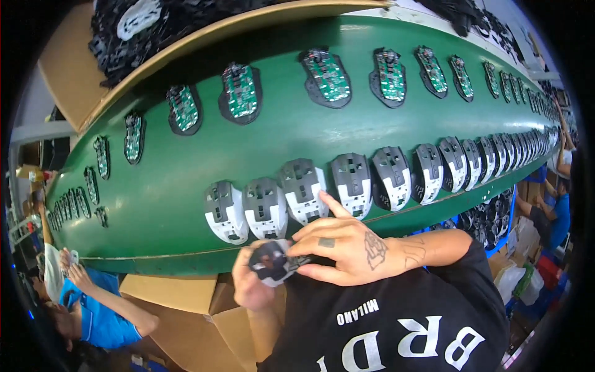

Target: The person assembles computer mouse top shells by fitting plastic components into the shells by hand and aligns the assembled shells along the conveyor belt.

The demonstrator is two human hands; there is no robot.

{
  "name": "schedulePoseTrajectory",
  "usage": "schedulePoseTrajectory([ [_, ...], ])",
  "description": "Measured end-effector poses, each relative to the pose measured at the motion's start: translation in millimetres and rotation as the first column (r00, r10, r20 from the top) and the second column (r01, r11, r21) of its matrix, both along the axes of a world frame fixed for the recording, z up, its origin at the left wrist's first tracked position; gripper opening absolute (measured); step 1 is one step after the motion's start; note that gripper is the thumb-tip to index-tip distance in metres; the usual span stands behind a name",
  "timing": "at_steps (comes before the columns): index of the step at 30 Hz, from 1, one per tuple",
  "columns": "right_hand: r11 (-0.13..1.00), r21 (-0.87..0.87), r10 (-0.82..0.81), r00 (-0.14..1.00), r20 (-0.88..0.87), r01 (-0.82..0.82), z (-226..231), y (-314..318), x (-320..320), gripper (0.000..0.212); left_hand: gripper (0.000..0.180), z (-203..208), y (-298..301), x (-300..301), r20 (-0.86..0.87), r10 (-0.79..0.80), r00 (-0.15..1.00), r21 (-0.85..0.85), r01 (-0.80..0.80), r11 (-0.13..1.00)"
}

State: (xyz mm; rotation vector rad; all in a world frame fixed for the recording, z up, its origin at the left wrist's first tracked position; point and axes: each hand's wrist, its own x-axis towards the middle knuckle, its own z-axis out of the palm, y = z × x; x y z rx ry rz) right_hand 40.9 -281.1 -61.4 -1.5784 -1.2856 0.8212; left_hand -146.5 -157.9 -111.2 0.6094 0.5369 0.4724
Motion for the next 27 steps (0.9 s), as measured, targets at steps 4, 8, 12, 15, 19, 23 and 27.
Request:
schedulePoseTrajectory([
  [4, 0.997, -0.045, -0.058, 0.997, -0.053, 0.056, 5.8, -0.8, 2.4, 0.03, 0.033, -4.3, -2.1, 3.7, 0.025, -0.066, 0.998, 0.004, 0.066, 0.998],
  [8, 0.994, -0.079, -0.081, 0.992, -0.094, 0.074, 3.9, -5.1, 4.6, 0.03, 0.033, -4.5, -3.1, 4.1, 0.03, -0.172, 0.985, 0.02, 0.172, 0.985],
  [12, 0.989, -0.077, -0.132, 0.99, -0.054, 0.127, 4.1, 8.2, -1.8, 0.029, 0.032, 0.0, -2.1, 11.7, 0.012, -0.151, 0.989, -0.012, 0.151, 0.988],
  [15, 0.99, -0.089, -0.119, 0.987, -0.112, 0.11, 2.2, 4.4, -1.3, 0.025, 0.028, -3.5, -5.1, 6.4, -0.021, -0.121, 0.992, -0.012, 0.121, 0.993],
  [19, 0.998, -0.048, -0.058, 0.987, -0.153, 0.051, -3.9, 10.8, -7.3, 0.023, 0.028, -3.4, -6.9, -0.7, -0.061, -0.042, 0.997, 0.052, 0.045, 0.998],
  [23, 0.995, 0.074, -0.048, 0.977, -0.206, 0.065, -15.6, 21.3, -22.9, 0.025, 0.036, -5.7, -4.8, -6.7, -0.034, 0.129, 0.991, 0.045, -0.127, 0.991],
  [27, 0.976, 0.174, -0.092, 0.973, -0.211, 0.13, -26.8, 45.9, -32.5, 0.019, 0.056, -7.9, 3.8, -15.4, -0.081, 0.192, 0.978, 0.068, -0.187, 0.98],
])
